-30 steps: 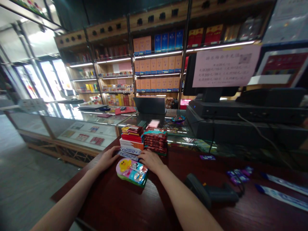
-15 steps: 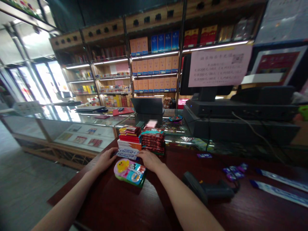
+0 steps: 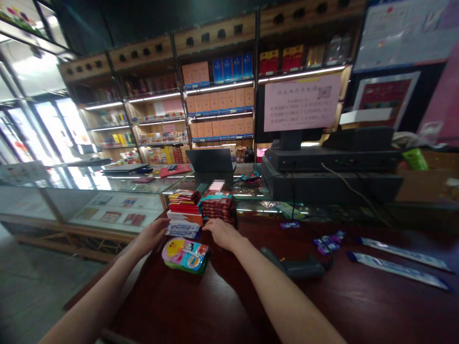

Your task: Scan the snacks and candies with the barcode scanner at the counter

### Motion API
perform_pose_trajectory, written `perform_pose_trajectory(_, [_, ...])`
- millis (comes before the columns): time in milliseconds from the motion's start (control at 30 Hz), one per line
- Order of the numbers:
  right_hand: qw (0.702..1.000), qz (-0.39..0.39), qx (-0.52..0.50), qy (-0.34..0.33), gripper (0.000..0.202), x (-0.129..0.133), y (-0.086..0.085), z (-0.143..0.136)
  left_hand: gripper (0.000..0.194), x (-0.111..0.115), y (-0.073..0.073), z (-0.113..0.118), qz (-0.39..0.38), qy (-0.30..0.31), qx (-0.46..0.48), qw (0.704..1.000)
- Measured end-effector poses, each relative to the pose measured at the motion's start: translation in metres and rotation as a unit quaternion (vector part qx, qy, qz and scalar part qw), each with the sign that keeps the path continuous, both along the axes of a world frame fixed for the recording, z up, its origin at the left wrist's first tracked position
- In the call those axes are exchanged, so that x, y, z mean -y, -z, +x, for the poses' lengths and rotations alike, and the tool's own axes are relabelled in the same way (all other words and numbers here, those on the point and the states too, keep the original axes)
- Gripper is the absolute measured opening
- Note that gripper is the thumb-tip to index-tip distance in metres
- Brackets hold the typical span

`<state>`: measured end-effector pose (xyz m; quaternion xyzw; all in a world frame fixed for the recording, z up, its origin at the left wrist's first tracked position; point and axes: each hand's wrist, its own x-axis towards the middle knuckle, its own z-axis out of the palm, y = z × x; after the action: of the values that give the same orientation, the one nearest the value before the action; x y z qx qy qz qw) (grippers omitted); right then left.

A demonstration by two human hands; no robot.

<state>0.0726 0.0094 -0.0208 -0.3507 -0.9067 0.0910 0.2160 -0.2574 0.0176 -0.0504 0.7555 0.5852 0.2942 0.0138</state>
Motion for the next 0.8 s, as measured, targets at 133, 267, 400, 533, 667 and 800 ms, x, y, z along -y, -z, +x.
perform_pose_trajectory(133, [1.0,0.007,0.001,0.016,0.049,0.008,-0.006,0.017,0.04,0.005,-0.016,0.02,0.006,0.004,-0.01,1.0])
perform_pose_trajectory(267, [1.0,0.017,-0.007,0.017,0.048,0.02,-0.013,0.036,0.037,0.015,-0.035,0.049,0.03,0.032,-0.029,0.999])
perform_pose_trajectory(400, [0.999,0.029,0.003,0.033,0.046,0.033,-0.023,0.061,0.032,0.021,-0.051,0.08,0.047,0.088,-0.04,0.994])
perform_pose_trajectory(533, [0.998,0.035,-0.003,0.051,0.044,0.045,-0.028,0.091,0.031,0.024,-0.062,0.119,0.062,0.13,-0.039,0.989])
perform_pose_trajectory(667, [0.996,0.045,-0.012,0.078,0.047,0.054,-0.028,0.125,0.028,0.025,-0.07,0.162,0.048,0.173,-0.041,0.983])
perform_pose_trajectory(800, [0.992,0.039,-0.018,0.117,0.046,0.064,-0.026,0.16,0.028,0.022,-0.074,0.202,0.037,0.221,-0.043,0.974])
